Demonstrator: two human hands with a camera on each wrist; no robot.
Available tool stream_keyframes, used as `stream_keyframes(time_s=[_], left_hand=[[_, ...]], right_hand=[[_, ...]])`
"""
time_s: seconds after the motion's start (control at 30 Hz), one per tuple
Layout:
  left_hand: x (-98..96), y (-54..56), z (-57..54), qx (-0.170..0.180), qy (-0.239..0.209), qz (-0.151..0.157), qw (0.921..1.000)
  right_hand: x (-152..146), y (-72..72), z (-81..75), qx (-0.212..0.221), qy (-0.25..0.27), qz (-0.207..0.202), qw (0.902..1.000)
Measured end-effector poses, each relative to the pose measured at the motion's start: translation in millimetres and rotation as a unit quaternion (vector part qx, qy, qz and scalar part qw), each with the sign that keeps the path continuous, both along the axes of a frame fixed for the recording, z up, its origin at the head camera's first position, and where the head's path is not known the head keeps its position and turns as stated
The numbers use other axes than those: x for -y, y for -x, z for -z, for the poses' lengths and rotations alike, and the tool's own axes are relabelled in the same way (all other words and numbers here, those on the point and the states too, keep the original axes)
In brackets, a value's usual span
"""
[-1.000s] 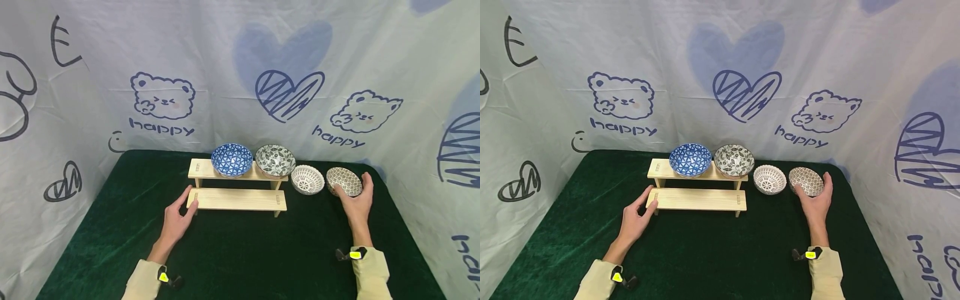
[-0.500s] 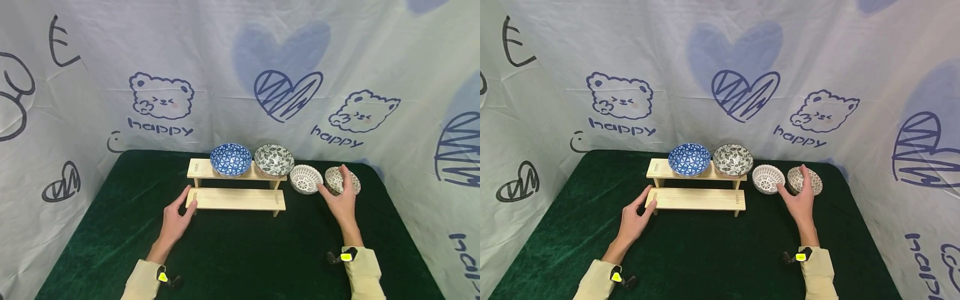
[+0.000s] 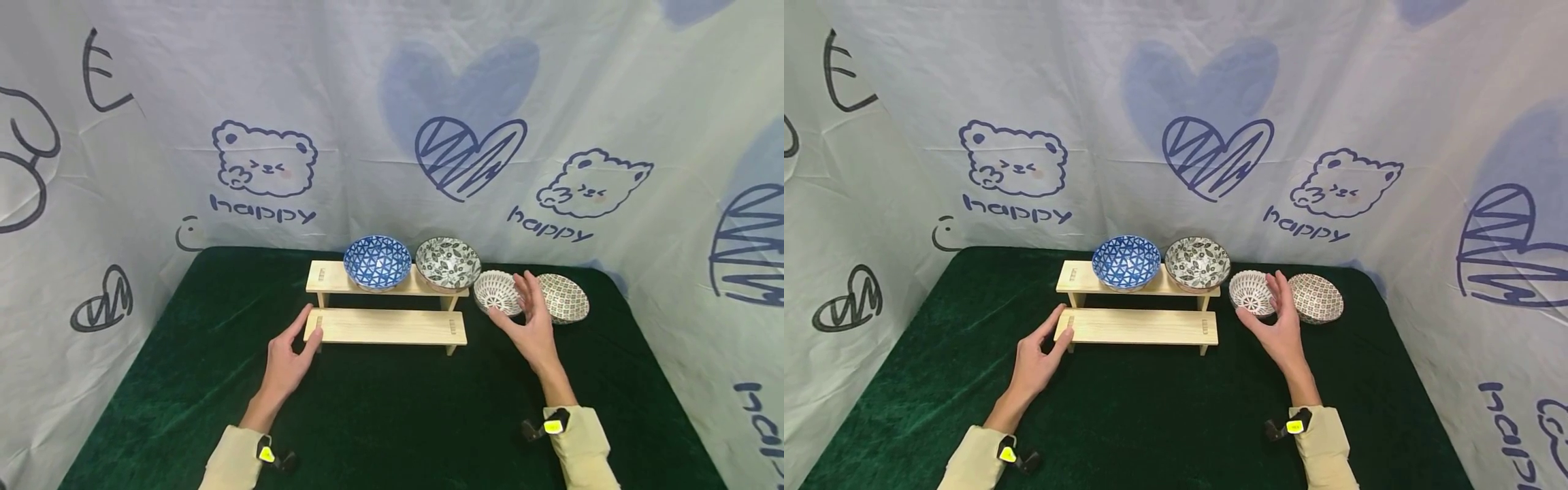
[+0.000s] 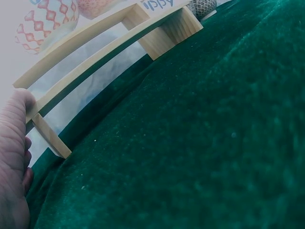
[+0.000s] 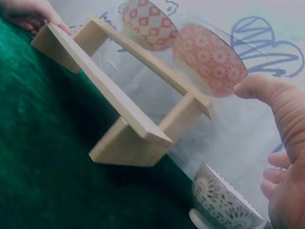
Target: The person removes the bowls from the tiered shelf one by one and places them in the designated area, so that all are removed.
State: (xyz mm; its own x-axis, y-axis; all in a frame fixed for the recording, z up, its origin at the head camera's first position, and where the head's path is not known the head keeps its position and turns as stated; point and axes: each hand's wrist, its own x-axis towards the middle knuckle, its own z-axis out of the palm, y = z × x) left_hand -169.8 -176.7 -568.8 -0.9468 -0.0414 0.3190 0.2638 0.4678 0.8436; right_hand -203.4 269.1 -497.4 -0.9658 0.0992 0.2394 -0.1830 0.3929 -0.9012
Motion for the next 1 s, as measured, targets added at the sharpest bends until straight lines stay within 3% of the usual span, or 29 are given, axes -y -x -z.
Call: stream_keyframes(time_s=[0.23, 0.6, 1.0], left_hand=[[-0.9, 0.1, -0.5, -0.003, 0.005, -0.004, 1.0000], [-0.3, -0.6, -1.5, -0.002, -0.002, -0.002, 1.0000], [1.3, 1.1, 0.3, -0.003, -0.003, -0.001, 1.0000]], right_hand=[[14.7, -0.7, -5.0, -0.004, 0.017, -0.030, 0.9994], [46.6, 15.2, -18.1, -0.031, 0.069, -0.103, 0.9918], [65.8, 30.3, -25.4, -0.006, 0.074, -0.104, 0.9918]])
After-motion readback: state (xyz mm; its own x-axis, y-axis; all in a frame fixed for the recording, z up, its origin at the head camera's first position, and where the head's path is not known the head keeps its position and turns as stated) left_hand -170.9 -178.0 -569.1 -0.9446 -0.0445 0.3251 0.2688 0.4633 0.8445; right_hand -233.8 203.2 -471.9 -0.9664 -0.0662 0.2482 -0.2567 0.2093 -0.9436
